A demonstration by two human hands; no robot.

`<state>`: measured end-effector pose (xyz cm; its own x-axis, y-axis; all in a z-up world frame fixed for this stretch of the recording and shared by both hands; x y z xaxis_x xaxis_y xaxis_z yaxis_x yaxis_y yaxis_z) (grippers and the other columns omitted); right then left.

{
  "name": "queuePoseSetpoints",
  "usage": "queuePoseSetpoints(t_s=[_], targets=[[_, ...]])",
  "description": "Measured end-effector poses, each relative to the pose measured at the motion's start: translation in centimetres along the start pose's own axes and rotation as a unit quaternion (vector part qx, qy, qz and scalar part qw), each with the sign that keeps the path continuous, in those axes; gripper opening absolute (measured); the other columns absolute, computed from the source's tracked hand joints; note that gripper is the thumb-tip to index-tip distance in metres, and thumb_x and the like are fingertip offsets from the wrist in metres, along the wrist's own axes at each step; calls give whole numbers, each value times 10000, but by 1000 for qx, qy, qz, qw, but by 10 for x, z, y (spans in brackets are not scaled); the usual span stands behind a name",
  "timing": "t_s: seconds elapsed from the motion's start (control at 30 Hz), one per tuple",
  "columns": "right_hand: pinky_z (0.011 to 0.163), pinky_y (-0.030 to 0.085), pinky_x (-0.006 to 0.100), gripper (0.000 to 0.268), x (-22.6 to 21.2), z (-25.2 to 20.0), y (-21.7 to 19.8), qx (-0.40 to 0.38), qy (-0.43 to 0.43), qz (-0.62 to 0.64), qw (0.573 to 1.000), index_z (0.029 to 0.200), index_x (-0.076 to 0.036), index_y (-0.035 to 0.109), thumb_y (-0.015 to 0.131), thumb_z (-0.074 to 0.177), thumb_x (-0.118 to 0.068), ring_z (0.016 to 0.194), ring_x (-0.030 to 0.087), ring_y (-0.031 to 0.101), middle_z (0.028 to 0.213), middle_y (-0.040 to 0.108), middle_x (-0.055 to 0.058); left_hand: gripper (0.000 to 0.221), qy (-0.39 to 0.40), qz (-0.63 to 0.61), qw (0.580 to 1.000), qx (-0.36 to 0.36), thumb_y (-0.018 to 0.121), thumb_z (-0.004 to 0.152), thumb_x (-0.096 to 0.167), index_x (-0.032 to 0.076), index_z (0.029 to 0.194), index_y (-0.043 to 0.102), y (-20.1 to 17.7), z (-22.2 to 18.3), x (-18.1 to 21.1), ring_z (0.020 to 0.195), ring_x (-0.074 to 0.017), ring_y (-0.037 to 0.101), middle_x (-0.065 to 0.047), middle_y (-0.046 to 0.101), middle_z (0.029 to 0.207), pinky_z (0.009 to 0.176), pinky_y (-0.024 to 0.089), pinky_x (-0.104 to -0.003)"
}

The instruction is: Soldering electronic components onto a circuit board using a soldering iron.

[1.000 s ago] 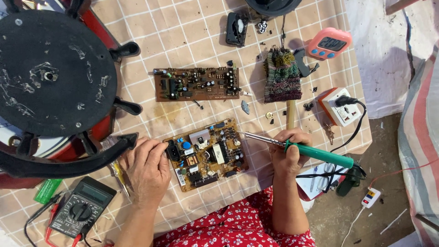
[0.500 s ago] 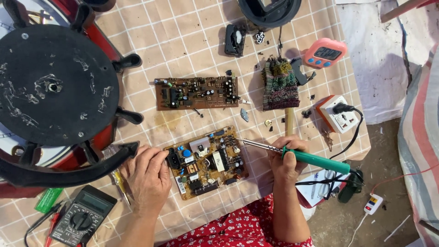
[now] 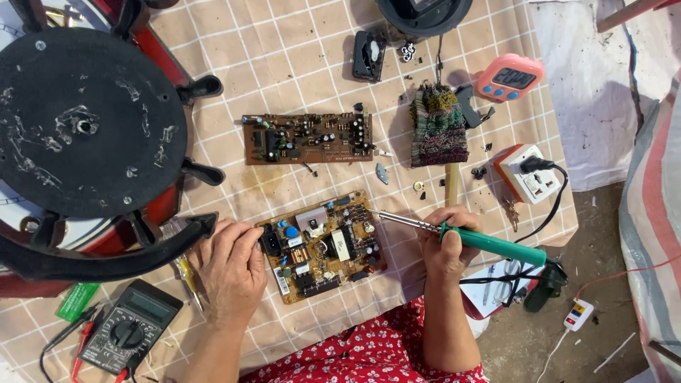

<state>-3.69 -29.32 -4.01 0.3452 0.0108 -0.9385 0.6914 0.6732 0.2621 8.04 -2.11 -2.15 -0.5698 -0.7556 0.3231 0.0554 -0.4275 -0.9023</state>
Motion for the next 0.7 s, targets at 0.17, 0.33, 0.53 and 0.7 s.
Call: queuePoseSetpoints(t_s=[0.17, 0.33, 0.53, 0.7], targets=[[437, 450, 200, 243, -3, 1, 5, -6, 4, -16, 1000, 840, -108, 419, 572, 841, -296, 581, 131, 468, 746, 432, 73, 146, 4, -16, 1000, 9, 507, 868, 185, 118, 912, 629, -3, 3, 2, 992, -241, 526, -24, 586, 969, 930, 295, -421], [469, 468, 203, 232, -1, 0, 2, -3, 12, 1, 1000, 845, -102, 426, 581, 837, -274, 591, 139, 470, 755, 435, 78, 141, 3, -22, 1000, 12, 516, 868, 173, 108, 915, 633, -1, 1, 1, 1002, -245, 524, -26, 587, 973, 969, 271, -437], [489, 480, 205, 232, 7, 1, -5, -1, 11, 6, 1000, 842, -100, 426, 591, 831, -263, 610, 139, 476, 755, 440, 75, 125, -3, -30, 1000, -1, 538, 855, 154, 99, 932, 619, 3, 0, -1, 1013, -252, 515, -35, 578, 979, 957, 304, -427], [445, 431, 190, 267, 18, 0, -25, 20, -37, 28, 999, 790, -54, 299, 479, 851, -241, 482, 163, 462, 677, 377, 147, 134, 15, -32, 996, 77, 499, 856, 171, 208, 916, 613, -3, 3, 1, 923, -236, 554, 2, 568, 920, 824, 335, -368]])
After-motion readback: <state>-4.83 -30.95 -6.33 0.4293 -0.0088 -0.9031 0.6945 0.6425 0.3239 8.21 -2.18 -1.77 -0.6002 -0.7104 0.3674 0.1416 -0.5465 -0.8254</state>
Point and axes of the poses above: each hand's wrist, its own z-axis towards the middle knuckle, its own y-axis out of the palm, x = y × z, the point moved 6 cm from there along z, towards the middle knuckle
